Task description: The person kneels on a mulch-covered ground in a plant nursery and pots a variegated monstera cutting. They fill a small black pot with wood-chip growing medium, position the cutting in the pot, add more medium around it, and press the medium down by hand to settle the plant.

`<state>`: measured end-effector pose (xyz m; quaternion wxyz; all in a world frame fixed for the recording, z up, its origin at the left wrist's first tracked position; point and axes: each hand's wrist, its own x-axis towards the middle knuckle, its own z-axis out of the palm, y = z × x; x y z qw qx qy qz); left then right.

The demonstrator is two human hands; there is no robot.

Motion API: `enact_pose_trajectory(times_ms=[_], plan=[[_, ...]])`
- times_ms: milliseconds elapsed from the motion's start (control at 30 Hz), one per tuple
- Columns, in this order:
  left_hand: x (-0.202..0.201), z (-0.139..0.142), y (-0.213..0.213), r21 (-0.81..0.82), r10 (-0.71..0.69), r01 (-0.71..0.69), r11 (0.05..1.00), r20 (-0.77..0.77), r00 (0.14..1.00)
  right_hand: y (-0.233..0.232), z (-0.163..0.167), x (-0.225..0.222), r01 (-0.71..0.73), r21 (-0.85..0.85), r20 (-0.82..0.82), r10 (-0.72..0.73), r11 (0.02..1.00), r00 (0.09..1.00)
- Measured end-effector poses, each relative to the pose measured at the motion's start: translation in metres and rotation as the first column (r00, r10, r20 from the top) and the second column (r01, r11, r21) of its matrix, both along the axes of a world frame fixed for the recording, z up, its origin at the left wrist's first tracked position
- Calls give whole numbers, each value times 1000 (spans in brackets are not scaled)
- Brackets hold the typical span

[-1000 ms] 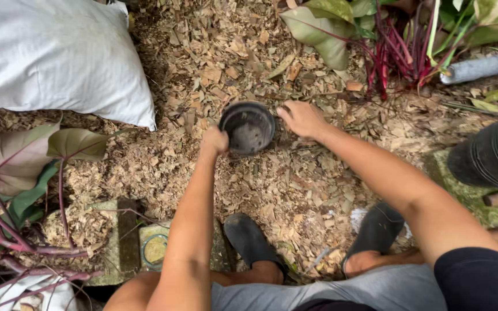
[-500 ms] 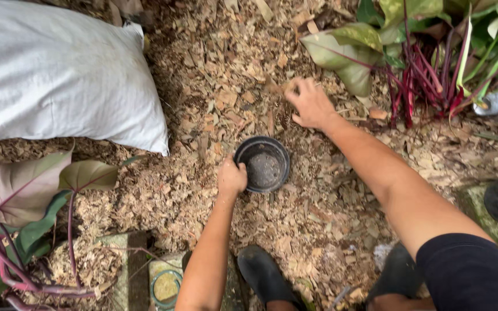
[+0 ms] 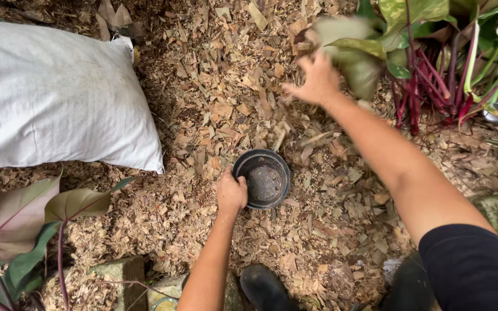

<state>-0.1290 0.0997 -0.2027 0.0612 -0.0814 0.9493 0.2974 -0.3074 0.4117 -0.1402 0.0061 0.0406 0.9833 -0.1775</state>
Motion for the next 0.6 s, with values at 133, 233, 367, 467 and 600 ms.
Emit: enact_pose_trajectory(times_ms=[133,233,367,467,600], plan=[[-6,3,5,13,22,-23,1000,39,999,32,16,-47,138,45,-77,-134,989,988],[-8,-2,7,-10,21,-21,1000,-55,998,14,1,-53,151,-62,154,-140,987,978],[-1,-5,6,-15,12,-13,1000,-84,996,-29,-39,-19,16,98,186,-34,995,982],[8,-4,4,1,26,-27,1000,50,998,-55,-51,13,-188,63,224,169,980,960],[25,-4,7,5,-26,27,1000,-68,997,-65,-40,36,-346,-131,80,358,929,930]])
